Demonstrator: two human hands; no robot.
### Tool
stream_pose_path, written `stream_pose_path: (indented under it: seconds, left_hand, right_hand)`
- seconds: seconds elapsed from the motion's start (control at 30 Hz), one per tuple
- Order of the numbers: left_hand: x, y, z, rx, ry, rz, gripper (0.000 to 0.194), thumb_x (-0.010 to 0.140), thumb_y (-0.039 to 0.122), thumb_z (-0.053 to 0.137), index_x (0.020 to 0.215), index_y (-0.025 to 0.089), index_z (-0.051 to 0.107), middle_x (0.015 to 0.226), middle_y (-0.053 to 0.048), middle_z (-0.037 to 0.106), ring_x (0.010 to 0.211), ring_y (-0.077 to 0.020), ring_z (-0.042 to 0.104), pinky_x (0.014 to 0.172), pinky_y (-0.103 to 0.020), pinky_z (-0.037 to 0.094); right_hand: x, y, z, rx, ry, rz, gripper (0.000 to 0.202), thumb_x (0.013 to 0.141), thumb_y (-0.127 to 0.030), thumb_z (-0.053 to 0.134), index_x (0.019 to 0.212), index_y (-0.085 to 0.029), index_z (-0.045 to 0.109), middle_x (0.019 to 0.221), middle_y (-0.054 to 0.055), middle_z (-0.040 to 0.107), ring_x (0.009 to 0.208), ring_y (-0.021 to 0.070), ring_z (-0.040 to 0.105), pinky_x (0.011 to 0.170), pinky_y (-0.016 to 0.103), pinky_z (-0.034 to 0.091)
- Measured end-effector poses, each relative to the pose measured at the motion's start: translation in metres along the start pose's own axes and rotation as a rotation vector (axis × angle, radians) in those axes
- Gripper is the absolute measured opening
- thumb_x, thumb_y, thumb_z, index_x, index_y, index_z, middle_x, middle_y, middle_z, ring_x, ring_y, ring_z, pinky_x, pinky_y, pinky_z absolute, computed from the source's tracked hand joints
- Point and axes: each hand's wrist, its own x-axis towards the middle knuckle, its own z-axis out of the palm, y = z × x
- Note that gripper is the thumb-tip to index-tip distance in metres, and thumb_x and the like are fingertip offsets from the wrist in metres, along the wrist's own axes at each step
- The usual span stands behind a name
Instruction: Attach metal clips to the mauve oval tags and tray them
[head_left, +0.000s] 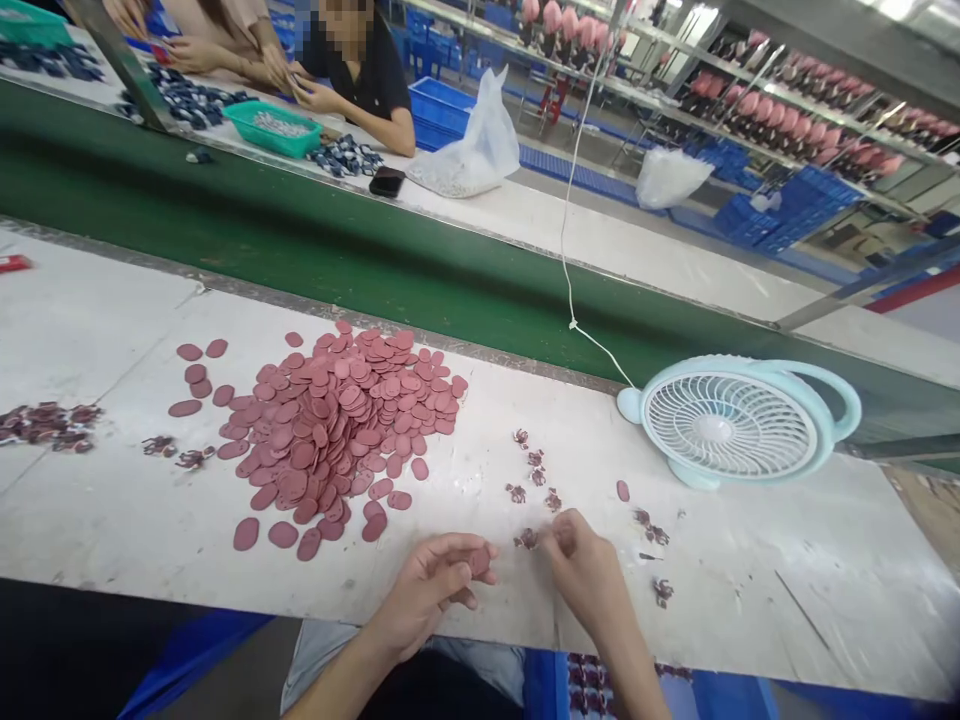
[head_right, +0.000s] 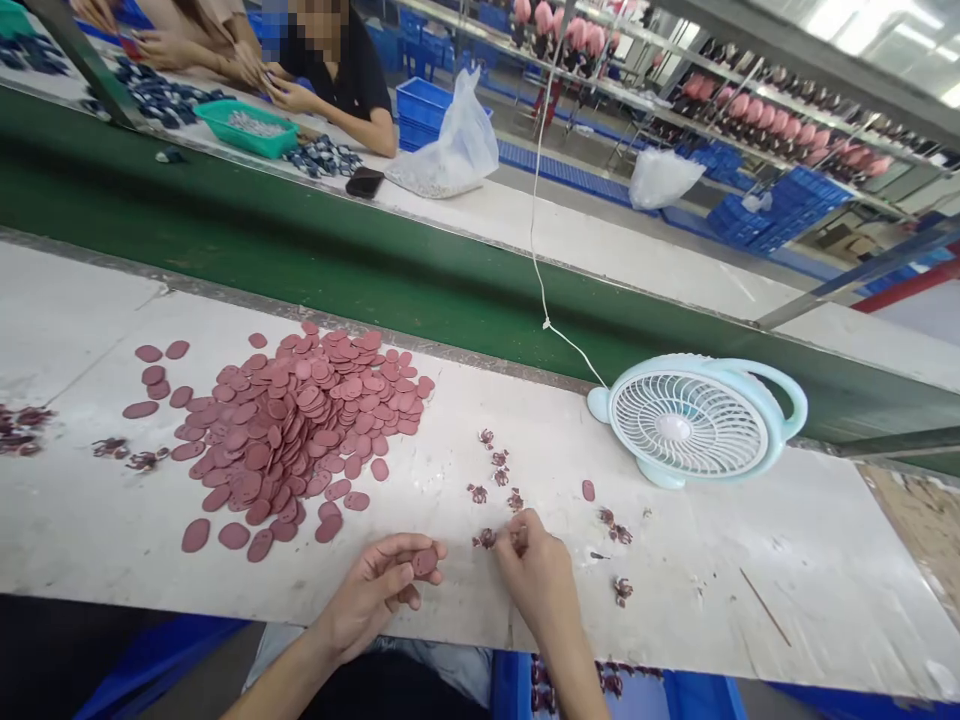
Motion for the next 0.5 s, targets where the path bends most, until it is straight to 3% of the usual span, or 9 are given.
stream_pose_path:
  seconds: [0.1,0.17,0.23,0.33,0.5]
  left_hand:
    - [-0.002,0.001,0.005,0.009,0.015,-0.013,0.027,0.083,0.03,0.08,0.108,0.021,0.077,0.119,-0.013,0.077,0.096,-0.0248,0.075,0.066,-0.025,0.052]
    - [-0.005,0.001,0.011,0.026,0.014,-0.024,0.028,0.082,0.029,0.081,0.109,0.022,0.076,0.12,-0.013,0.077,0.103,-0.0274,0.074,0.069,-0.026,0.053]
    - [-0.009,0.001,0.017,0.049,0.013,-0.026,0.028,0.081,0.027,0.082,0.108,0.022,0.077,0.119,-0.012,0.078,0.107,-0.0285,0.073,0.072,-0.027,0.054]
    - [-0.014,0.001,0.024,0.081,0.01,-0.011,0.024,0.079,0.022,0.084,0.102,0.023,0.077,0.117,-0.009,0.079,0.109,-0.0263,0.072,0.076,-0.027,0.055]
    - [-0.018,0.002,0.031,0.105,-0.068,-0.01,0.02,0.08,0.017,0.081,0.1,0.021,0.077,0.116,-0.008,0.079,0.099,-0.023,0.074,0.087,-0.035,0.057]
  right_hand:
    - [-0.027,-0.005,-0.011,0.293,-0.004,0.076,0.016,0.091,-0.04,0.061,0.098,-0.026,0.056,0.066,-0.002,0.065,0.06,0.0213,0.064,0.057,0.03,0.046]
    - [-0.049,-0.014,-0.014,0.611,-0.083,0.12,0.031,0.09,-0.044,0.066,0.114,-0.025,0.059,0.081,0.003,0.072,0.077,0.0236,0.072,0.069,0.034,0.057]
    - [-0.068,-0.025,-0.015,0.812,-0.156,0.127,0.031,0.089,-0.042,0.071,0.114,-0.025,0.067,0.093,0.007,0.076,0.091,0.0256,0.074,0.083,0.038,0.06]
    - [-0.081,-0.038,-0.013,0.895,-0.157,0.041,0.015,0.088,-0.035,0.074,0.1,-0.026,0.078,0.104,0.009,0.076,0.096,0.0259,0.073,0.086,0.037,0.06]
    - [-0.079,-0.042,-0.009,0.893,-0.232,-0.013,0.019,0.094,-0.032,0.068,0.11,-0.03,0.078,0.104,0.007,0.075,0.09,0.0225,0.071,0.079,0.034,0.06]
